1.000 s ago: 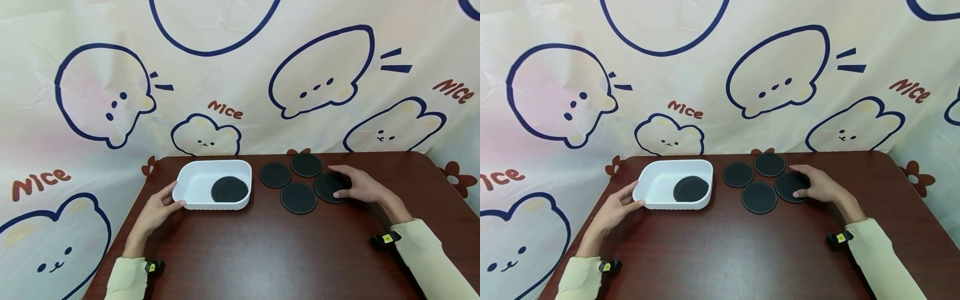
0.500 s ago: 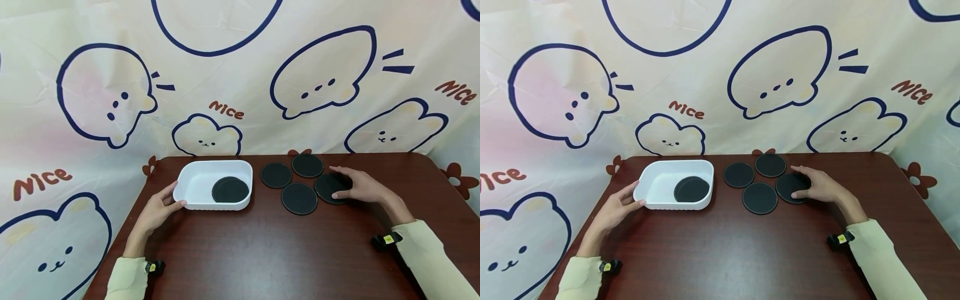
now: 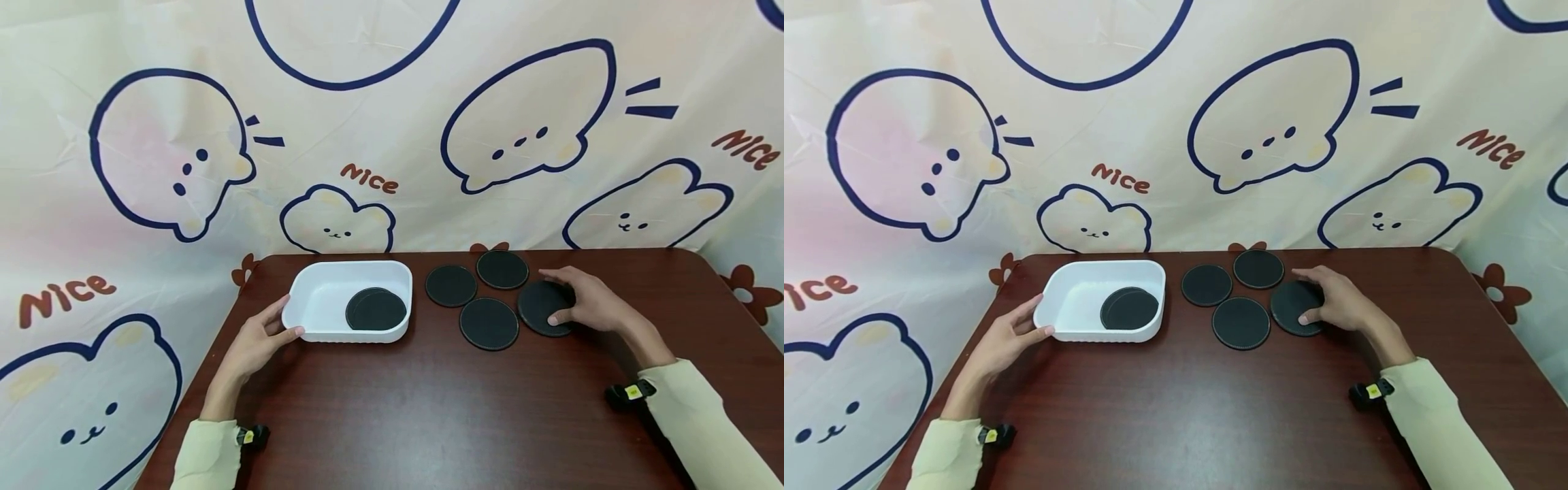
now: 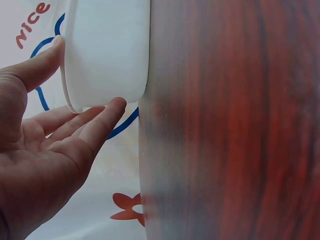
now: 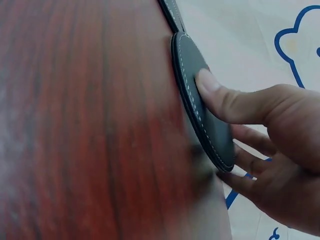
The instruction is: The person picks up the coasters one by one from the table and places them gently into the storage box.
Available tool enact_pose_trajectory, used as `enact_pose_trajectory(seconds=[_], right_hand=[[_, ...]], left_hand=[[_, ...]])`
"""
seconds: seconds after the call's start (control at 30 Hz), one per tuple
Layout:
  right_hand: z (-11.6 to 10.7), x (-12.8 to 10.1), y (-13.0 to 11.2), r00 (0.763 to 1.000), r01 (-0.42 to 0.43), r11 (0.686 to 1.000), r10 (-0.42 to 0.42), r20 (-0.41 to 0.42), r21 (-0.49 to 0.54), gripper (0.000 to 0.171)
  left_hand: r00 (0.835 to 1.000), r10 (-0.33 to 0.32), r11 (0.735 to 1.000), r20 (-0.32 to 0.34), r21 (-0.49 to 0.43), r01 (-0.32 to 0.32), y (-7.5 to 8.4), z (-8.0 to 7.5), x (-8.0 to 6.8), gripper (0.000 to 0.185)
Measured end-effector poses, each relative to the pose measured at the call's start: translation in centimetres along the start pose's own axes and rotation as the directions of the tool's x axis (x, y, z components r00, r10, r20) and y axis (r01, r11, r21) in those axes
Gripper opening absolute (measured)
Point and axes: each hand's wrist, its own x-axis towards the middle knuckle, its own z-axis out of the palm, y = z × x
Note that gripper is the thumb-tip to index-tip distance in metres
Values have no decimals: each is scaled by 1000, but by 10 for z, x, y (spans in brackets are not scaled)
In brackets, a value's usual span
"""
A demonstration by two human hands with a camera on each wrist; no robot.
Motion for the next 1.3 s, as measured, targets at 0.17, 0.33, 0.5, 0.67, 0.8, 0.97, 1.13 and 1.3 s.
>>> enact_pose_trajectory(seconds=[0.17,0.33,0.5,0.67,0.8,0.97,1.13,1.3], right_hand=[[-4,-1,-3,995,-63,997,66,-70,42,82],[-11,-4,-3,989,-108,993,112,-100,42,75],[-20,-8,-2,986,-125,992,128,-108,28,64],[-26,-10,-2,987,-132,991,132,-92,6,51],[-30,-13,-1,988,-145,989,146,-55,24,46],[-34,-16,0,984,-175,980,176,-8,99,43],[-36,-18,4,978,-210,950,201,60,232,46],[-34,-19,9,973,-224,912,192,126,344,49]], left_hand=[[1000,4,1000,-2,-2,-4,0,0,0,87],[1000,-3,1000,-2,-8,3,0,0,-1,88],[1000,-4,1000,-4,-5,4,0,1,-1,88],[1000,2,1000,-6,-4,-2,0,0,-1,88],[1000,1,1000,-4,-5,-1,1,1,-1,88],[1000,0,1000,-1,-7,0,1,2,1,88],[1000,6,1000,-2,-7,-6,0,1,2,88],[1000,2,1000,11,-18,-2,0,-2,1,88]])
